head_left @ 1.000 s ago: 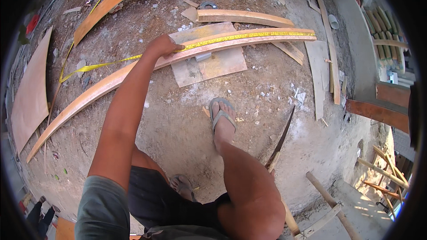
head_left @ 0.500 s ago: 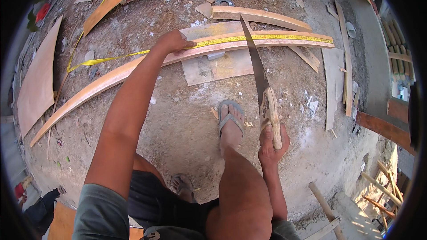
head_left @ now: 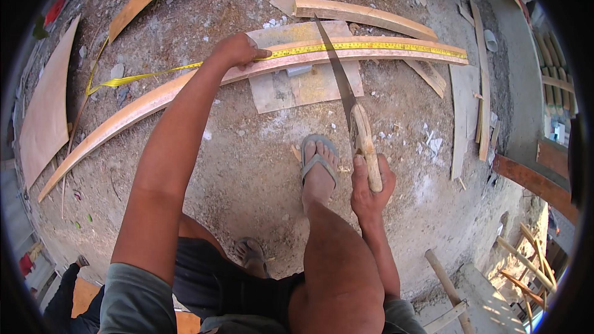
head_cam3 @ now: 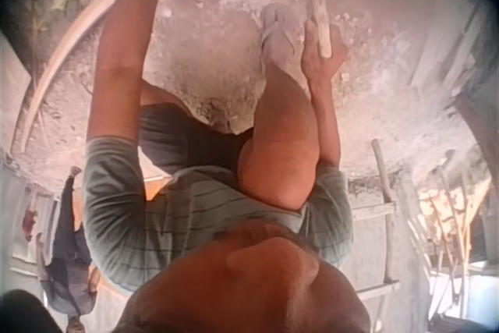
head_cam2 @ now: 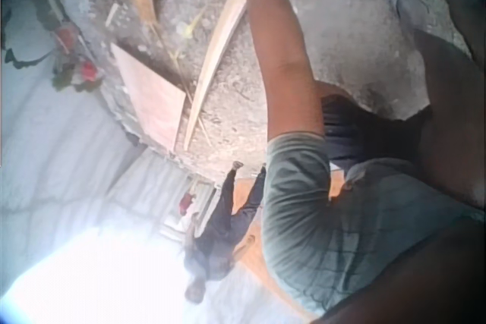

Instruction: The person measures a long wooden plank with a tape measure, marks it, and then cuts through the plank using a hand saw.

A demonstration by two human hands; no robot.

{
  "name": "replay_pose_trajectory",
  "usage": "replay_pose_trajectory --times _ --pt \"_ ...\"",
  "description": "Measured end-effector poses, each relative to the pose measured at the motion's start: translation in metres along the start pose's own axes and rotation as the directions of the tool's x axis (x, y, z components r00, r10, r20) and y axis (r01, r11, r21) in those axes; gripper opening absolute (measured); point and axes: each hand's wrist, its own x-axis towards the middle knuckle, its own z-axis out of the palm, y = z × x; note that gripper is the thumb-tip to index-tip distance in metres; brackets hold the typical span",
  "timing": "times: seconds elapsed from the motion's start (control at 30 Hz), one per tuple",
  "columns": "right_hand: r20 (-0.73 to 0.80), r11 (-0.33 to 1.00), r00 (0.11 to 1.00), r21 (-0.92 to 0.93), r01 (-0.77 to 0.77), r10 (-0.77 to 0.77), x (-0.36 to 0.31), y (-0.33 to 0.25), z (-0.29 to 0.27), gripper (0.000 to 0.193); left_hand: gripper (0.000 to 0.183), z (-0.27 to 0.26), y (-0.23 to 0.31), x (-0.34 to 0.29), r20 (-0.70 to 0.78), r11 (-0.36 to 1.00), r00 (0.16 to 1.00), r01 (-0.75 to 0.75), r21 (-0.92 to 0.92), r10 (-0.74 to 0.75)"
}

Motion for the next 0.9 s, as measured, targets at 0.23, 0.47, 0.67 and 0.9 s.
replay_pose_trajectory --times 0.23,0.47,0.67,0.9 --pt "-0.015 0.999 1.0 0.05 -0.007 0.008 -0.003 0.001 0.002 0.014 0.056 -0.002 0.001 -0.002 0.015 0.999 1.0 -0.009 -0.033 0.01" --pt "0.0 0.998 1.0 0.063 -0.026 0.026 -0.003 -0.004 0.003 0.014 0.056 0.0 -0.002 -0.001 0.011 1.0 1.0 -0.013 -0.029 0.013" --pt "-0.003 1.0 1.0 0.027 -0.014 0.014 -0.002 -0.008 0.004 0.017 0.056 0.003 -0.005 0.001 0.003 1.0 1.0 -0.013 -0.021 0.013" --pt "0.028 0.999 0.998 -0.002 -0.05 0.05 0.005 -0.023 0.001 0.015 0.056 -0.001 -0.001 -0.006 0.012 1.0 1.0 0.001 0.002 -0.001"
